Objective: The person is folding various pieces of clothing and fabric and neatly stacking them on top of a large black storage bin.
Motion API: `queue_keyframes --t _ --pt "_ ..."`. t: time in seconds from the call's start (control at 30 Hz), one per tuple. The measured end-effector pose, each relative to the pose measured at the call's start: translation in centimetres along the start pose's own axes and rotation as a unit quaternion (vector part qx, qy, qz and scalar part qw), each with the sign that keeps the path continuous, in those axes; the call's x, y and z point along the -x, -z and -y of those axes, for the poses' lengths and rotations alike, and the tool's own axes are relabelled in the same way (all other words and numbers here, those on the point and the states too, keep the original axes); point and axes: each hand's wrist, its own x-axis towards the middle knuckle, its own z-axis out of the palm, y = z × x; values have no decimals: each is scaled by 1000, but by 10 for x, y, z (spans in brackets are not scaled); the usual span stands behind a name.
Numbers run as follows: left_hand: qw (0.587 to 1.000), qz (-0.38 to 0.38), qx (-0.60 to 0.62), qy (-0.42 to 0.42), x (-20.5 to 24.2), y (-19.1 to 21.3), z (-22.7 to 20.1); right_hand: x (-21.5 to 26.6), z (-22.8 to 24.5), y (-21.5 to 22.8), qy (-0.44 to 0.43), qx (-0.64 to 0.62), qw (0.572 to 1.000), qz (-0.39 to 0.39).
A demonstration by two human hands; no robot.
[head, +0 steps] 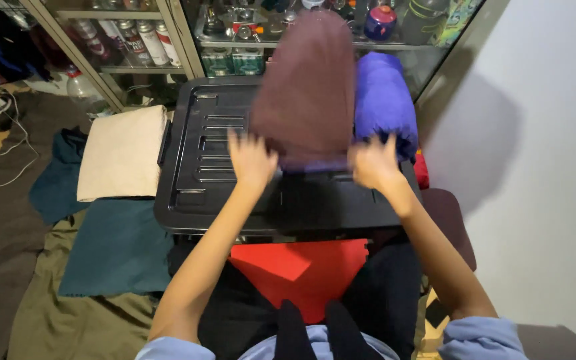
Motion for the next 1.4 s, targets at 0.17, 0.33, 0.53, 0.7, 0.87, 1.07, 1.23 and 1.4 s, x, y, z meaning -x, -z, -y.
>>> queue_keyframes --t 0.17,0.33,0.53,0.7,0.87,1.07,1.23,1.4 --pt "789 599 -127 37 37 -31 20 15 1 -23 89 -436 841 308" --pt "834 551 8 22 -22 81 31 17 -49 72 73 -564 766 301" --pt "903 201 369 -92 -66 156 45 24 -72 100 -84 -663 742 51" --pt "980 124 131 -86 -71 108 47 8 -68 84 14 -600 795 -88" --pt "962 119 234 -68 -76 148 49 2 -75 71 -7 -589 800 -113" --pt "891 217 392 77 -61 100 72 -31 -41 47 -80 -638 765 -41" --pt "903 113 394 130 -75 44 107 -112 -26 -73 -143 -542 828 -22" --pt "869 -141 462 108 -131 94 129 -144 12 60 -80 -511 783 -347"
